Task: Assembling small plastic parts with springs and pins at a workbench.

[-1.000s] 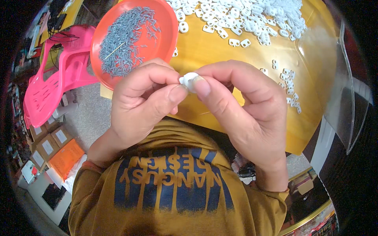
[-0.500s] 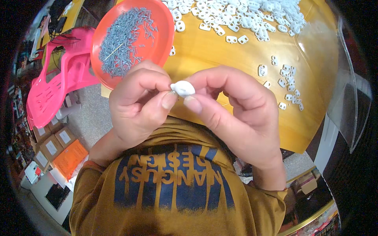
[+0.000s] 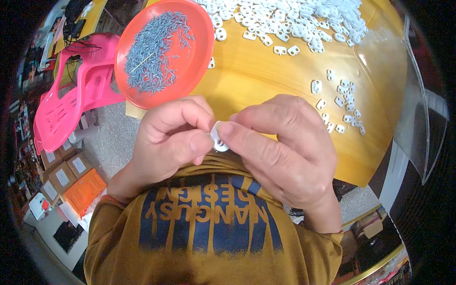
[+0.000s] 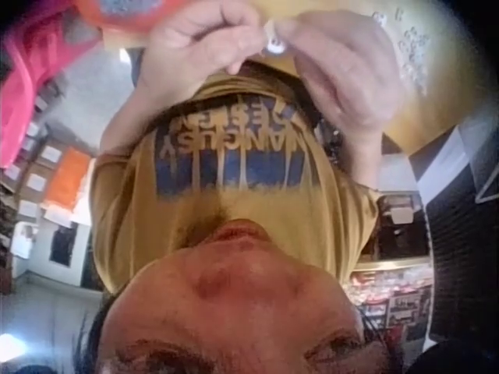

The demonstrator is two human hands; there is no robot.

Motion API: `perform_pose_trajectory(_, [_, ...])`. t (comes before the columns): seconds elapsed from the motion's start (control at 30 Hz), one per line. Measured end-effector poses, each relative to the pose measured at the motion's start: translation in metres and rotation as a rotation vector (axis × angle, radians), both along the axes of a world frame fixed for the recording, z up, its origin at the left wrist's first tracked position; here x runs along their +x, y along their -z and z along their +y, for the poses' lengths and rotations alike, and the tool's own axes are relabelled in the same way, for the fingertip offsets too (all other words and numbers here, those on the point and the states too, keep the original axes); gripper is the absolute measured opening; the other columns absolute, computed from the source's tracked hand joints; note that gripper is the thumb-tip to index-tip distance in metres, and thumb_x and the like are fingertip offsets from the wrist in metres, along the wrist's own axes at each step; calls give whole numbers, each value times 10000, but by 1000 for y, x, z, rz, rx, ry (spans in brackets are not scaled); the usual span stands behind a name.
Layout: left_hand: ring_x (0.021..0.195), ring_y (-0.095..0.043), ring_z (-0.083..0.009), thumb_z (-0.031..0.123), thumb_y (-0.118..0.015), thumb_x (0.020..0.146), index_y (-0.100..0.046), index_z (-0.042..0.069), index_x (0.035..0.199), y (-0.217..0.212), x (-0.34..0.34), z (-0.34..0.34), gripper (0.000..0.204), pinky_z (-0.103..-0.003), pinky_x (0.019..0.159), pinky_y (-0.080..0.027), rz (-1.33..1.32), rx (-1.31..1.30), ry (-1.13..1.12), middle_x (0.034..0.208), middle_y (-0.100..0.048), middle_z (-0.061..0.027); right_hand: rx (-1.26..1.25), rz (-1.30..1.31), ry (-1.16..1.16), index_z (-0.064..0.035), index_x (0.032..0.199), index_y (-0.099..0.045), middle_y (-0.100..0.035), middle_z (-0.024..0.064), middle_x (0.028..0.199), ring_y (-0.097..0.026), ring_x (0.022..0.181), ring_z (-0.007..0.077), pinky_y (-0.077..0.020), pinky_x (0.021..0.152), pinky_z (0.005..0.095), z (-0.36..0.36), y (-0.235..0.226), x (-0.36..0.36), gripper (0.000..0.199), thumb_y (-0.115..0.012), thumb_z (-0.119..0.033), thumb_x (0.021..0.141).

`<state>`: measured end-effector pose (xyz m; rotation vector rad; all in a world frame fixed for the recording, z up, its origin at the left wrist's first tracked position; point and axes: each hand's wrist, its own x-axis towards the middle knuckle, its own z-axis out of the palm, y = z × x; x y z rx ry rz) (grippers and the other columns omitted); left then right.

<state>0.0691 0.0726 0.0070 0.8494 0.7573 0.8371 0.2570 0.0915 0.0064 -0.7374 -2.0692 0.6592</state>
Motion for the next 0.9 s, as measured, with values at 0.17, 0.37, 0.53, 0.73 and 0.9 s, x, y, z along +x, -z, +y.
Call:
perform_pose_trajectory(0.17, [626,-429,8,41,-542,816,-522,8,820,-6,1,-4,39,-149,528,-352,-9,-96,25,713,-501,40,-158,90,14,33,892,-585,-567,141,784,-539,693,239,-426,614,313,-8,1,-1,269,-556,59,626])
perform_pose_trajectory(0.37, [637,-435,8,37,-547,811,-524,10,815,-8,-1,-5,36,-149,533,-354,32,-93,63,721,-506,37,-355,267,-46,56,923,-564,-550,165,860,-532,765,240,-419,656,309,-16,4,-2,282,-592,29,643])
perform_pose_trajectory(0.53, [638,-439,5,30,-553,804,-526,9,802,-2,-1,-8,34,-154,535,-358,85,42,61,729,-506,31,-330,263,-3,50,931,-573,-565,147,845,-542,733,231,-425,622,298,-19,7,-6,340,-668,3,608])
perform_pose_trajectory(0.73, [633,-440,-3,23,-559,795,-529,12,785,-1,-3,-7,34,-160,532,-359,151,109,72,728,-504,22,-309,255,33,25,921,-588,-600,108,804,-564,680,218,-439,581,290,-20,7,-7,356,-706,1,586])
perform_pose_trajectory(0.9, [629,-435,-10,24,-559,791,-534,14,784,-2,-4,0,29,-169,530,-354,210,172,90,724,-499,25,-358,254,27,21,917,-586,-604,104,806,-567,678,215,-440,583,291,-17,7,-6,351,-709,4,589])
